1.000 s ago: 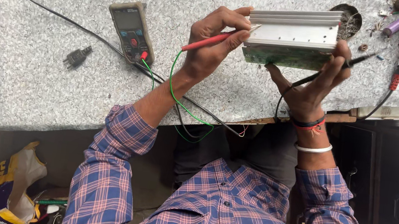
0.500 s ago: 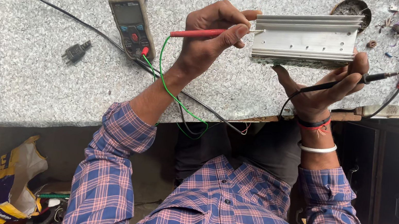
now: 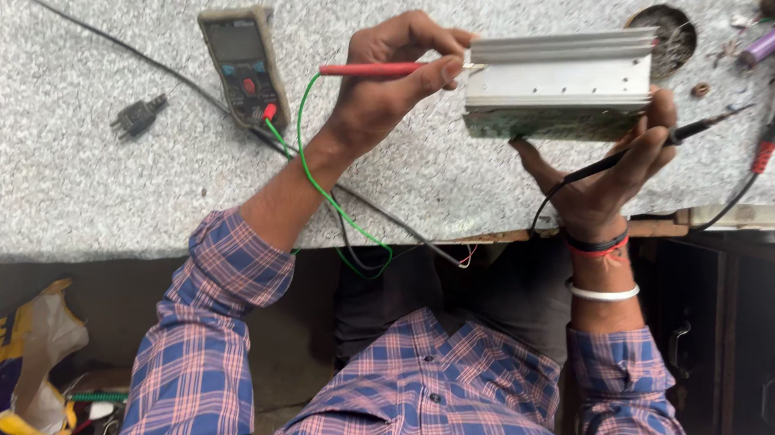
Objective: The person works on a green circuit board at a repair bench, using a soldering iron on its components and probing the board with multimeter test leads. They turn the board over, carry it to a lower shelf area, and continue testing it with the multimeter probes.
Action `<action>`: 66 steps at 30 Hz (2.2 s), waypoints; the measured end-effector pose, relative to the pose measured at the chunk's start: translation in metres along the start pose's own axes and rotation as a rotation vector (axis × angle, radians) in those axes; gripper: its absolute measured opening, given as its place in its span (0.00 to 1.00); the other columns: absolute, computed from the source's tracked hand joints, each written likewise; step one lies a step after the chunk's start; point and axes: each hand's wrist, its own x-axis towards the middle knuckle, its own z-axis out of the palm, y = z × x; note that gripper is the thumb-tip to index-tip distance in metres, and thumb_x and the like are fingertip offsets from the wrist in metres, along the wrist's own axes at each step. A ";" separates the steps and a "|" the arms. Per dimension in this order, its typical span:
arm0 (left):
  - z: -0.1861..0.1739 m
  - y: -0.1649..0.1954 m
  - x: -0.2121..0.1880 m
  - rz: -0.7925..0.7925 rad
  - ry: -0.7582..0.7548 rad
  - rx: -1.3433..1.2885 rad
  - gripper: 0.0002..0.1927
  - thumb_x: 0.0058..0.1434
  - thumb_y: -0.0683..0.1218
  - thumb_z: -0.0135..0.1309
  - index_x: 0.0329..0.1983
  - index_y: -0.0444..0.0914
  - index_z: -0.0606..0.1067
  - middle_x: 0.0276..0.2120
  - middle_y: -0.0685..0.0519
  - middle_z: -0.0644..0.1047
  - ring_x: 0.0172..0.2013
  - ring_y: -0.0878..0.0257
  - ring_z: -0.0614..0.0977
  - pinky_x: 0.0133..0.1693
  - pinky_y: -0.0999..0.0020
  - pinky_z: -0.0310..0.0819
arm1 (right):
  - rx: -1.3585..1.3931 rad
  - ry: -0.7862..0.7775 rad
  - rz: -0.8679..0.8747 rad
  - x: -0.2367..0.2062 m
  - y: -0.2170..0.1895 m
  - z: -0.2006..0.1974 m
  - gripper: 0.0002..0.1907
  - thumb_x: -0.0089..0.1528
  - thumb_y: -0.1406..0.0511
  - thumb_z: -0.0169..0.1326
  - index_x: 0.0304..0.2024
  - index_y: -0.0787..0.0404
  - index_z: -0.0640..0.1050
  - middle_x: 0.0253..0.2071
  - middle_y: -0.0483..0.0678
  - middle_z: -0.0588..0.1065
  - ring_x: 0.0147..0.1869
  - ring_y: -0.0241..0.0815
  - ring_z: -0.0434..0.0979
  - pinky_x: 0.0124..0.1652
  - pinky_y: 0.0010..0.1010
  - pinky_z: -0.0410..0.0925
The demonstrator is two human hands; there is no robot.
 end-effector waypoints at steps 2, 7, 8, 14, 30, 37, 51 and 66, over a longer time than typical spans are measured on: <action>-0.002 0.000 0.000 -0.002 -0.019 -0.030 0.07 0.71 0.41 0.61 0.47 0.32 0.76 0.51 0.43 0.81 0.52 0.63 0.83 0.57 0.67 0.80 | -0.029 -0.007 0.000 0.002 -0.002 -0.002 0.71 0.57 0.58 0.80 0.81 0.52 0.38 0.79 0.55 0.44 0.84 0.57 0.51 0.74 0.50 0.61; -0.007 0.001 0.001 -0.144 0.039 -0.014 0.08 0.66 0.41 0.63 0.43 0.32 0.78 0.42 0.48 0.82 0.37 0.68 0.81 0.41 0.73 0.79 | -0.059 -0.065 0.026 0.012 -0.010 -0.006 0.70 0.55 0.58 0.82 0.79 0.55 0.42 0.77 0.59 0.50 0.81 0.60 0.54 0.75 0.54 0.60; -0.008 0.001 0.001 -0.165 0.046 -0.008 0.08 0.65 0.41 0.64 0.43 0.32 0.79 0.40 0.49 0.82 0.36 0.69 0.81 0.39 0.74 0.78 | -0.032 -0.056 0.025 0.015 -0.011 -0.006 0.68 0.54 0.59 0.82 0.79 0.55 0.44 0.76 0.59 0.51 0.81 0.61 0.55 0.75 0.54 0.61; -0.014 0.002 0.004 -0.233 0.060 -0.005 0.09 0.64 0.43 0.65 0.39 0.33 0.79 0.33 0.52 0.82 0.32 0.69 0.82 0.36 0.74 0.79 | 0.077 -0.100 0.033 0.023 -0.016 -0.007 0.64 0.52 0.62 0.81 0.77 0.54 0.50 0.76 0.58 0.53 0.80 0.61 0.58 0.73 0.53 0.66; -0.019 -0.027 -0.007 -0.082 0.214 0.079 0.12 0.64 0.47 0.66 0.35 0.34 0.78 0.29 0.54 0.79 0.27 0.71 0.78 0.28 0.77 0.74 | 0.195 -0.134 0.060 0.028 -0.016 -0.005 0.60 0.50 0.61 0.81 0.75 0.50 0.56 0.75 0.60 0.55 0.79 0.61 0.60 0.70 0.51 0.69; -0.013 -0.028 -0.006 0.043 0.166 0.150 0.19 0.70 0.55 0.57 0.37 0.33 0.80 0.43 0.49 0.77 0.31 0.71 0.78 0.29 0.77 0.72 | 0.158 -0.143 0.112 0.036 -0.020 -0.008 0.61 0.48 0.59 0.81 0.75 0.54 0.57 0.74 0.61 0.57 0.78 0.62 0.62 0.70 0.51 0.68; 0.011 -0.029 -0.002 -0.084 0.029 0.202 0.30 0.63 0.52 0.65 0.63 0.37 0.68 0.52 0.51 0.76 0.58 0.60 0.78 0.53 0.64 0.82 | 0.081 -0.204 0.299 0.060 -0.029 -0.008 0.63 0.48 0.54 0.79 0.75 0.63 0.57 0.69 0.62 0.64 0.72 0.61 0.69 0.66 0.45 0.70; -0.002 -0.041 0.006 -0.184 0.219 0.099 0.21 0.66 0.42 0.62 0.59 0.33 0.70 0.49 0.47 0.80 0.51 0.62 0.83 0.55 0.67 0.79 | 0.244 -0.283 0.477 0.057 -0.019 0.003 0.43 0.61 0.53 0.66 0.72 0.63 0.64 0.61 0.57 0.72 0.55 0.46 0.80 0.43 0.33 0.75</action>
